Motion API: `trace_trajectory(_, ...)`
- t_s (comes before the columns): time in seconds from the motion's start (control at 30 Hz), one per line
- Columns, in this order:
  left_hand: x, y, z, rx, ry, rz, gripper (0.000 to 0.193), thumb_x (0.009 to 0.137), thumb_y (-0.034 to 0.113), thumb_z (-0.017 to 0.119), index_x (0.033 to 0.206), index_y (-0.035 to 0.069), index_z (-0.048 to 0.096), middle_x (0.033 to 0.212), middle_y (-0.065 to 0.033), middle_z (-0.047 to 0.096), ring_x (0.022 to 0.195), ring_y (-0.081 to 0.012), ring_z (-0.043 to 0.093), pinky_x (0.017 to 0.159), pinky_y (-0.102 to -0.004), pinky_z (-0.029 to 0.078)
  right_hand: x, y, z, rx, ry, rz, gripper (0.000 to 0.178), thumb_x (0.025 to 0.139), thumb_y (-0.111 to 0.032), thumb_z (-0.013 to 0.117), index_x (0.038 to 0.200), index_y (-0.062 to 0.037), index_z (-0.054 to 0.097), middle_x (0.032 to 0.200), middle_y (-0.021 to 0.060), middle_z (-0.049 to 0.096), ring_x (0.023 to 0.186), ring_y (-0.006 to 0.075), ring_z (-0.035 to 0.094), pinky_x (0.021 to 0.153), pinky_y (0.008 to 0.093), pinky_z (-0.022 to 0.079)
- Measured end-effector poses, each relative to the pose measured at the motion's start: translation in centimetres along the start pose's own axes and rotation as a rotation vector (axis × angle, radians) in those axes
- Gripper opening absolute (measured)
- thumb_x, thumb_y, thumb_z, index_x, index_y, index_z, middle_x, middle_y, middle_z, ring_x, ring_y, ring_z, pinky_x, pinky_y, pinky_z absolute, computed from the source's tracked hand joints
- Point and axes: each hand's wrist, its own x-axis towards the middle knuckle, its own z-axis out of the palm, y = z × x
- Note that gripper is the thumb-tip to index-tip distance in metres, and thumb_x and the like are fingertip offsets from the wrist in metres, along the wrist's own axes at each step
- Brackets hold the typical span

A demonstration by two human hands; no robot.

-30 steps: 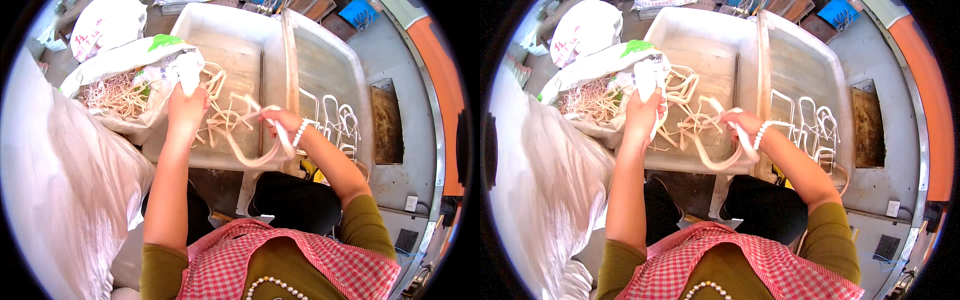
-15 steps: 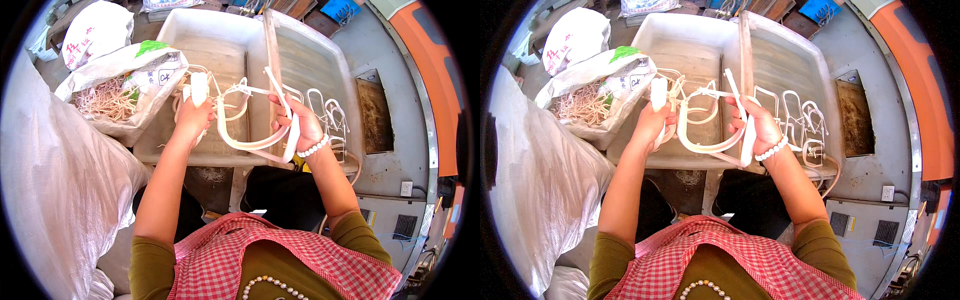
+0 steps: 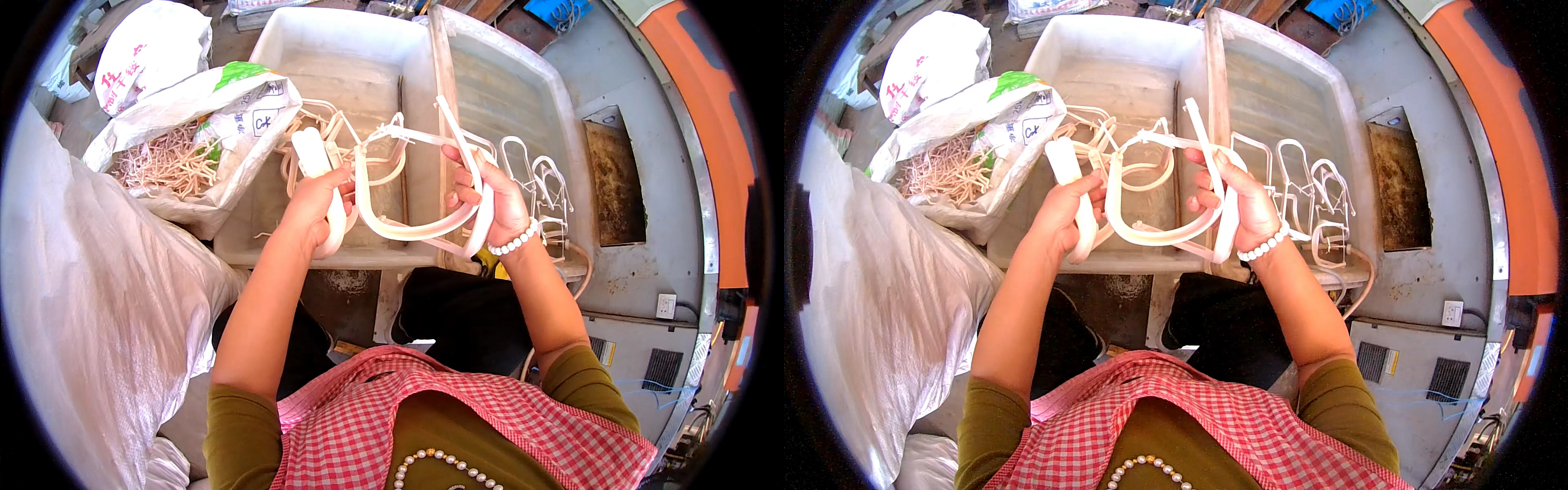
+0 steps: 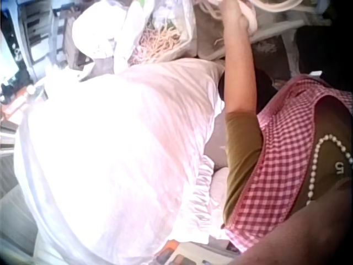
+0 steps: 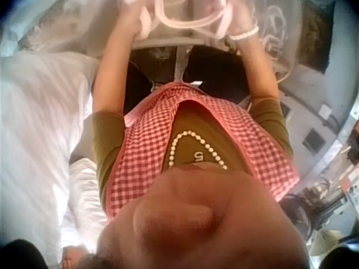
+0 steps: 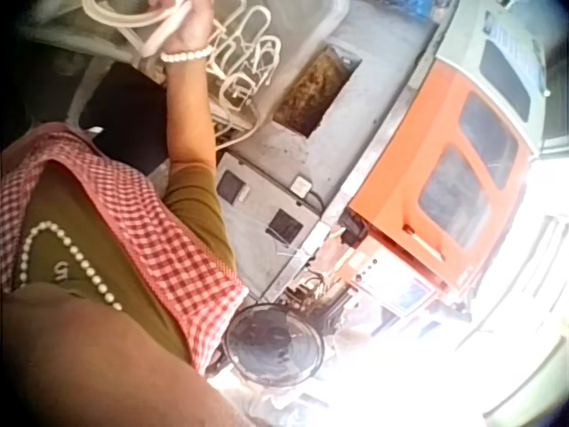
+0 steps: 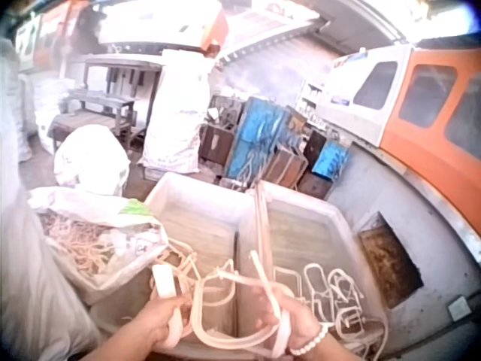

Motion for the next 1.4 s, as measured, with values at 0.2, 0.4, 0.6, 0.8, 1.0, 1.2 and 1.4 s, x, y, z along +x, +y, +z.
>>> trace_trajectory(0.2, -1.5, 1.8, 0.1, 0.78, 0.297, 0.418, 0.032, 0.088, 0.03, 0.063, 0.092, -0.002, 0.065, 0.078, -0.0132, 0.067, 0.072, -0.019, 0.065, 0.065, -0.0343, 0.05, -0.9, -0.8, 0.2, -0.101, 0.016, -0.085, 0.047, 0.092, -0.034, 0.059, 0.124, 0.0004, 0.053, 0.071, -0.0011, 0.049, 0.054, 0.0097, 0.046, 0.069, 0.034, 0.049)
trace_trajectory(0.4, -0.4, 0.9, -0.1, 0.159, 0.1, 0.097, 0.031, 0.093, 0.029, 0.058, 0.104, 0.0, 0.063, 0.086, -0.0111, 0.067, 0.076, -0.0189, 0.064, 0.065, -0.0337, 0.05, -0.9, 0.0, 1.5, -0.111, -0.101, -0.093, 0.05, 0.095, -0.034, 0.053, 0.13, 0.0021, 0.047, 0.07, -0.002, 0.045, 0.053, 0.008, 0.044, 0.071, 0.0328, 0.048)
trace_trajectory(0.6, -0.4, 1.7, -0.6, -0.175, -0.211, 0.0, 0.03, 0.092, 0.026, 0.06, 0.105, -0.001, 0.06, 0.086, -0.0078, 0.064, 0.073, -0.018, 0.061, 0.063, -0.0289, 0.051, 0.5, -0.2, -0.3, -0.196, -0.05, -0.021, 0.046, 0.095, -0.036, 0.052, 0.125, -0.0011, 0.051, 0.085, 0.0079, 0.062, 0.075, 0.0186, 0.062, 0.081, 0.0365, 0.053)
trace_trajectory(0.8, -1.0, 4.0, -2.4, -0.345, -0.233, 0.044, 0.03, 0.089, 0.019, 0.065, 0.105, -0.005, 0.058, 0.088, -0.0088, 0.063, 0.078, -0.0189, 0.063, 0.069, -0.0301, 0.057, 1.8, 1.1, -3.8, -0.544, 0.062, 0.267, 0.03, 0.093, -0.024, 0.059, 0.113, -0.0023, 0.055, 0.079, 0.0071, 0.063, 0.071, 0.0134, 0.064, 0.063, 0.0261, 0.053)
trace_trajectory(1.0, -2.4, 5.0, -2.1, -0.349, -0.278, 0.043, 0.034, 0.089, 0.013, 0.063, 0.115, -0.008, 0.054, 0.104, -0.015, 0.065, 0.092, -0.0221, 0.065, 0.088, -0.0332, 0.053, 2.0, 0.7, -3.2, -0.652, 0.241, 0.113, 0.026, 0.092, -0.025, 0.061, 0.104, -0.0026, 0.06, 0.065, -0.0009, 0.052, 0.053, 0.0075, 0.045, 0.051, 0.0225, 0.04)
trace_trajectory(1.2, -1.9, 2.6, -0.7, -0.234, -0.292, -0.041, 0.034, 0.091, 0.017, 0.06, 0.115, -0.006, 0.055, 0.104, -0.0147, 0.065, 0.094, -0.024, 0.064, 0.089, -0.0368, 0.052, 0.4, 4.3, 2.8, -0.865, 0.116, -0.15, 0.029, 0.09, -0.027, 0.064, 0.107, -0.0041, 0.063, 0.081, 0.0022, 0.063, 0.068, 0.01, 0.058, 0.063, 0.026, 0.049)
trace_trajectory(1.4, -2.4, 0.4, 0.6, -0.343, -0.37, -0.106, 0.045, 0.092, 0.034, 0.059, 0.121, -0.001, 0.052, 0.109, -0.0181, 0.062, 0.104, -0.0285, 0.06, 0.093, -0.0435, 0.048, 1.1, 8.7, 3.5, -1.312, -0.056, -0.453, 0.046, 0.086, -0.037, 0.064, 0.116, -0.0046, 0.052, 0.095, 0.0197, 0.064, 0.084, 0.0351, 0.064, 0.073, 0.0404, 0.051)
